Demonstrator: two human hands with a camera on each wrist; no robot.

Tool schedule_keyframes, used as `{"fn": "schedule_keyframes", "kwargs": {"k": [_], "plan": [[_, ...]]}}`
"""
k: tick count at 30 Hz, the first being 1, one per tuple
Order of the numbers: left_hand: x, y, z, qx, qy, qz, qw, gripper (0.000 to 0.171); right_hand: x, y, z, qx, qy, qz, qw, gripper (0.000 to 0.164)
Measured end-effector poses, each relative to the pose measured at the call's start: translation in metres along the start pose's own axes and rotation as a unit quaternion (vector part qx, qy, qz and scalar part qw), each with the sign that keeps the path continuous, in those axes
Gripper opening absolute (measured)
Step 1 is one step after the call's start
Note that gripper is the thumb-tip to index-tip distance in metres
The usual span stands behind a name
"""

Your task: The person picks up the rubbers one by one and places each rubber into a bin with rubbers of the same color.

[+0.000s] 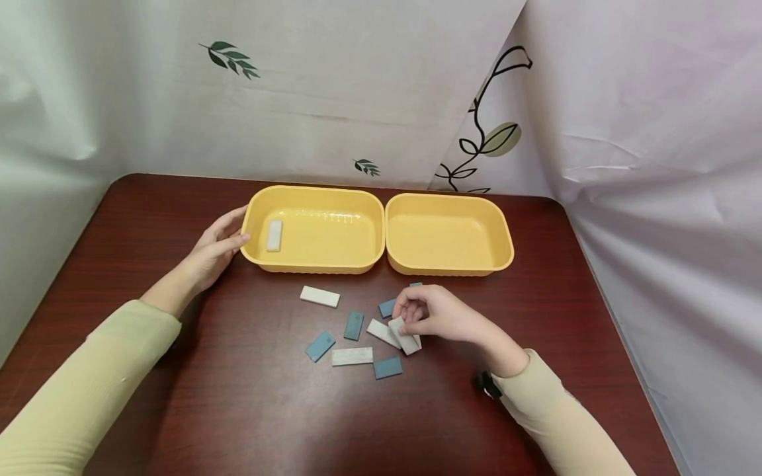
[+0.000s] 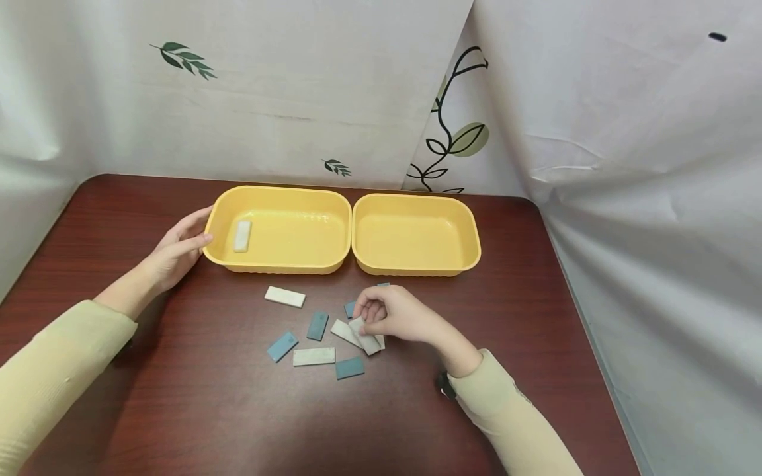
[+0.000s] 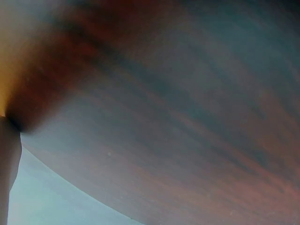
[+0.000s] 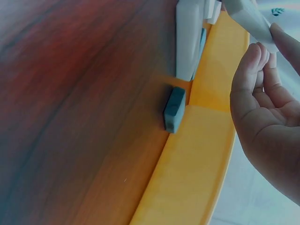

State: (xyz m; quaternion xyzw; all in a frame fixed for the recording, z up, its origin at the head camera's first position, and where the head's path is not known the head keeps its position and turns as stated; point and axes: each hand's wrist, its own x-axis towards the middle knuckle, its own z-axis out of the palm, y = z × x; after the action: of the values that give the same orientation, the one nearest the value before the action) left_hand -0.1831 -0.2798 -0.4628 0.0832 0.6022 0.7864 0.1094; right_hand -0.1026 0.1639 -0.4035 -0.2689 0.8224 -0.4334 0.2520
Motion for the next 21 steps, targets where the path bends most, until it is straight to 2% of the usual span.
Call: {"fn": "schedule_keyframes", "kwargs": {"k": [13, 21], "plan": [[-0.001, 0.001, 0.000, 0.008, 0.002, -0.008, 0.9999, 0.050, 0.023, -0.013, 0.003, 0.008, 0.012, -0.014, 1.000, 0.019], [-0.001, 0.001, 0.001, 0.001, 0.000, -0.001, 1.0000, 0.049, 0.040, -0.021, 0.003, 0.044, 0.020, -0.009, 0.999, 0.018]]}}
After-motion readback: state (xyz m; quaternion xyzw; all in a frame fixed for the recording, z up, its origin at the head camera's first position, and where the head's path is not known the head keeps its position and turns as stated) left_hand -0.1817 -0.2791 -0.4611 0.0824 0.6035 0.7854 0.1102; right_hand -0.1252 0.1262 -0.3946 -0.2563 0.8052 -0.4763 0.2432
